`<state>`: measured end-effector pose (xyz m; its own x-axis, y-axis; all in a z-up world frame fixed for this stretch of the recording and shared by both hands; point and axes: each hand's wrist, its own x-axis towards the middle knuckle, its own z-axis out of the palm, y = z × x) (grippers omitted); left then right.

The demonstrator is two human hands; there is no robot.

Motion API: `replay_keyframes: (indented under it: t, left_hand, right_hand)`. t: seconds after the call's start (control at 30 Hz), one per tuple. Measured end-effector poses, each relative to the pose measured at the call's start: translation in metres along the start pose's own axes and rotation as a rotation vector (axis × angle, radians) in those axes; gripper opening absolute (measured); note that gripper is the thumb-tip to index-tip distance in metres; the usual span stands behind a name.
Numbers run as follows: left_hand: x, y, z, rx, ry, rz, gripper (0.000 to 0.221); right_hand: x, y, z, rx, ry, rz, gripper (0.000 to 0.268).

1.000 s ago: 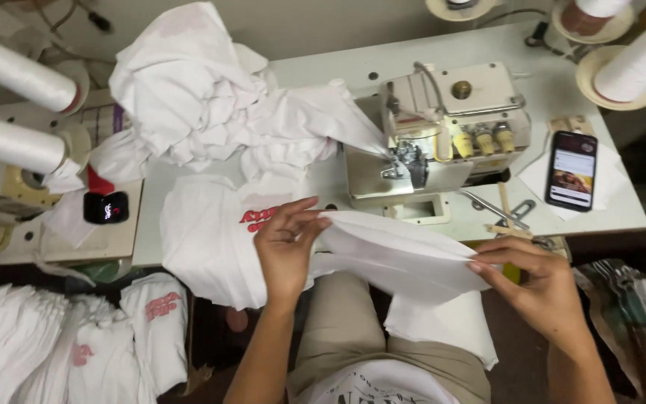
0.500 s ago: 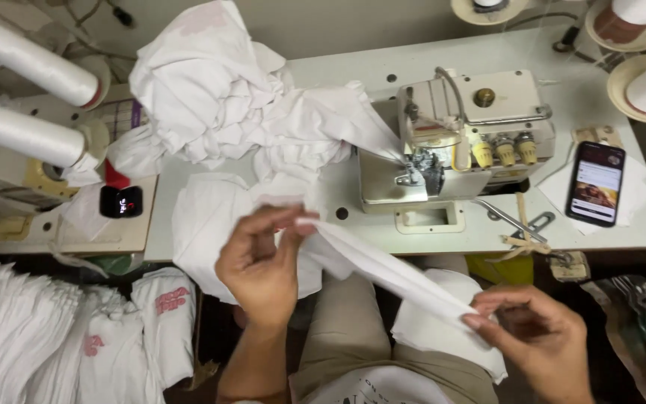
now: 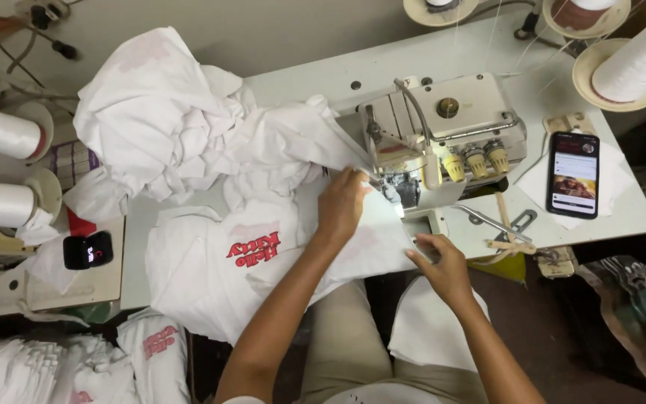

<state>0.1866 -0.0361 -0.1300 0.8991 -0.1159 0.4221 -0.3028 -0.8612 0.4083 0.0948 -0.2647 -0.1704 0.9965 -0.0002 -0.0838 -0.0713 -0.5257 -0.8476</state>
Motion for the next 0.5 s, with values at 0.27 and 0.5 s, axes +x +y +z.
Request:
replay_keyframes:
  t: [0.27,0.5]
  left_hand:
    - [-0.058,0.039,0.011,-0.091,0.214,0.181,0.031]
    - [-0.049,0.051,0.035,-0.025,0.277,0.162,0.031]
  right_hand:
    - [0.009,0.016,0.019,0.576,-0.035,0.248,0.017]
    - [0.01,0.001,-0.019,0.55,0.103,0.256,0.018]
